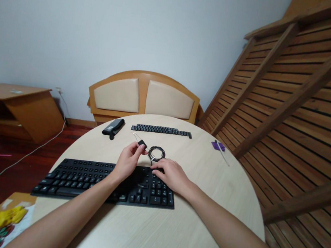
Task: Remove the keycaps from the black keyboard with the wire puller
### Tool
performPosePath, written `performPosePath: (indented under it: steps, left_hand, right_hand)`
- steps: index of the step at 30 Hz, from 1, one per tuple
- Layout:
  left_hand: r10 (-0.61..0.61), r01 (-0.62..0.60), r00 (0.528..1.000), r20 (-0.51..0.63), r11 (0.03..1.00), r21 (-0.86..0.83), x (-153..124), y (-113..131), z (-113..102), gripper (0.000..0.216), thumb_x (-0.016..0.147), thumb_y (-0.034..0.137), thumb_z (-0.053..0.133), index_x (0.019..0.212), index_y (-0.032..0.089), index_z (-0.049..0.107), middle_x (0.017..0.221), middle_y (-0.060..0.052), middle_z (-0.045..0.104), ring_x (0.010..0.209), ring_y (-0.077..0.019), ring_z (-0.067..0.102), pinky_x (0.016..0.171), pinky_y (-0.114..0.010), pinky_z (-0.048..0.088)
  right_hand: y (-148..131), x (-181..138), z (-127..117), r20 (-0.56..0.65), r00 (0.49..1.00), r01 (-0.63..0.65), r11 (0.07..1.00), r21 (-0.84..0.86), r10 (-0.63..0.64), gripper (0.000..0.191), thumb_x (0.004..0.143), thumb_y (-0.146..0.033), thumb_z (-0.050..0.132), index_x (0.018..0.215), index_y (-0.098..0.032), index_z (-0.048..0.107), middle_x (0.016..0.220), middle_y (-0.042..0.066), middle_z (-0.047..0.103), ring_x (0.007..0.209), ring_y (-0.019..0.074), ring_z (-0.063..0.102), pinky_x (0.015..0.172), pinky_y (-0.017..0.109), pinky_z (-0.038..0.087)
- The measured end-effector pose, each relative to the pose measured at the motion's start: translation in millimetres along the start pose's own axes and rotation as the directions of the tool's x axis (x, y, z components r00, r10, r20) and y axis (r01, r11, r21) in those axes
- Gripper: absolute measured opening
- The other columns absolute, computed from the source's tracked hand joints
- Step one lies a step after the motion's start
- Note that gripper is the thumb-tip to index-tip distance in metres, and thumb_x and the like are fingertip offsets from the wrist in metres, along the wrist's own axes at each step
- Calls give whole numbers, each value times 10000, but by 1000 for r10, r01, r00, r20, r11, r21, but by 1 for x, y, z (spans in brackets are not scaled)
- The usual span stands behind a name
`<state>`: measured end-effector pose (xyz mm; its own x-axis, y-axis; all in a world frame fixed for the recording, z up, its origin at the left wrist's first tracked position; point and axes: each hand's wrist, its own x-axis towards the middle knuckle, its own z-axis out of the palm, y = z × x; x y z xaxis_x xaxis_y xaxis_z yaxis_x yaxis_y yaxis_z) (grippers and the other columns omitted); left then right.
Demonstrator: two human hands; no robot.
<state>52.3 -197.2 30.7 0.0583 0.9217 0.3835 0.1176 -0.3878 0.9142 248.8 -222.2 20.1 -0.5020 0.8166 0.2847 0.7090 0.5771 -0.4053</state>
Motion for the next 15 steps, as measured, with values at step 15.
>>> performPosePath:
  steps: [15]
  left_hand:
    - [1,0,999,-35,1000,26,9,-5,-17,412,860,556,591,781,152,604,736,-49,684,720,-176,616,720,-292,465]
  right_hand:
    - [62,-19,-59,259,936,-265,962,73,238,151,813,-282,665,925,-230,751,930,44,747,857,219,679,736,290,482]
